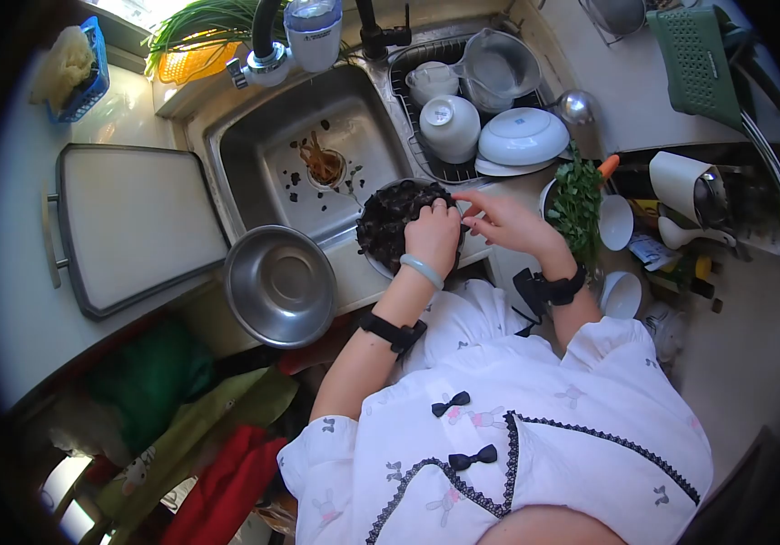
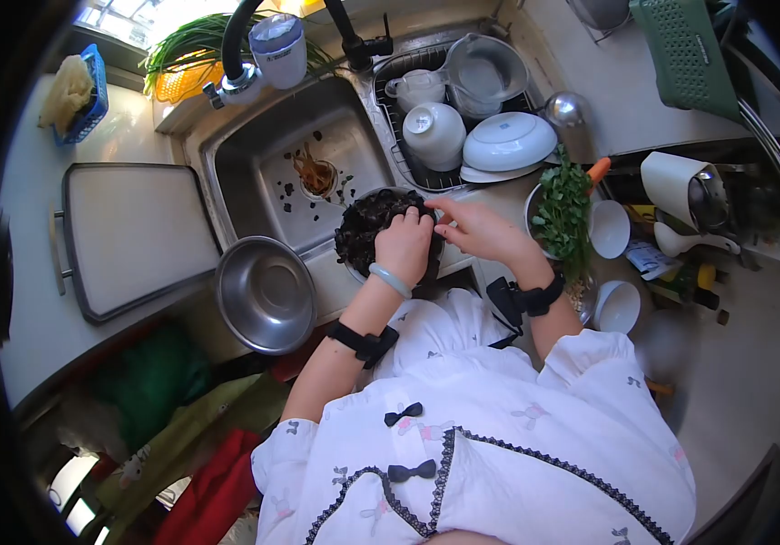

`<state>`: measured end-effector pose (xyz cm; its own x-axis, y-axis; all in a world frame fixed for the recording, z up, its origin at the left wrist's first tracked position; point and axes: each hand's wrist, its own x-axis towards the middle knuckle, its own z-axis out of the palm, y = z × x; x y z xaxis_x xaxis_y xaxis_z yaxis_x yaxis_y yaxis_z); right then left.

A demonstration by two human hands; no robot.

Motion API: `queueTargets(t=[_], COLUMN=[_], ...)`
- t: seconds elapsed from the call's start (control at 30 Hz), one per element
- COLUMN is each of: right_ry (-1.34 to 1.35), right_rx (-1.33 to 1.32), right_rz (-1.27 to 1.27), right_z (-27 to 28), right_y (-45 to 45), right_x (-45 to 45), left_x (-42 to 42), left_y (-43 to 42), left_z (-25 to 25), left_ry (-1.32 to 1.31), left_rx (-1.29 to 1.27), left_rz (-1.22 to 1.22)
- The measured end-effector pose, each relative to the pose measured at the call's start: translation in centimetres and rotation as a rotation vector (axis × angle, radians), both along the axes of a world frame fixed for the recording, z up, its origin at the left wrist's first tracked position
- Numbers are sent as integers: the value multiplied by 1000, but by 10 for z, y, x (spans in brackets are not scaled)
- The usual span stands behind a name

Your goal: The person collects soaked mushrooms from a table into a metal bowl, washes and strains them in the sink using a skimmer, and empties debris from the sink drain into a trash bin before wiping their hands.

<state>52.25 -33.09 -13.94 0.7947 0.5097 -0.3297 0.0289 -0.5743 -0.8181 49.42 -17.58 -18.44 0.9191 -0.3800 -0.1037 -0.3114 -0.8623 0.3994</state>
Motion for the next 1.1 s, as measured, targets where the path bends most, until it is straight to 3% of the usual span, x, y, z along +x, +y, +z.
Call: queueTargets(t=[0.07, 0.1, 0.17, 0.3, 0.37, 0.43, 0.5, 0.57, 0.67, 0.73, 0.8, 0.9, 0.97, 1.03, 1.1], right_ry=[326, 326, 505, 597, 505, 484, 466, 342, 366, 330, 290, 162, 157, 111, 39], right_rx=[8, 6, 277, 370, 342, 326, 311, 208, 241, 223, 206, 229, 268, 262, 233], right_rz=[-28, -32, -63, -204, -171, -192, -210, -150, -218, -260, -315, -371, -373, -351, -327], right_z=[-17, -24, -34, -42, -46, -45, -47, -54, -33, -8, 13, 39, 47, 54, 58], right_y=[1, 1, 1, 0, 2, 8, 17, 23, 26, 23, 15, 1, -9, -13, -12], right_x=[1, 0, -1, 0, 0, 0, -1, -3, -1, 5, 12, 27, 40, 56, 79], left_x=[0, 0, -2, -6, -15, -37, -61, -95, -151, -190, -213, -197, -195, -186, -181], left_y=[-1, 2, 16, 67, 101, 142, 178, 213, 252, 273, 281, 257, 259, 251, 254], left_z=[-3, 0, 16, 48, 68, 72, 77, 64, 32, -2, -35, -25, -40, -41, -48], left_ry=[0, -1, 88, 24, 121, 34, 118, -15, -154, -22, 281, 544, 612, 631, 649], left_rx=[91, 89, -73, -463, -561, -475, -581, -594, -390, -199, -895, -1581, -1804, -1568, -1604], left_rz=[-42, -46, -43, 9, 154, 346, 663, 900, 1070, 1286, 1527, 1569, 1546, 1431, 1462])
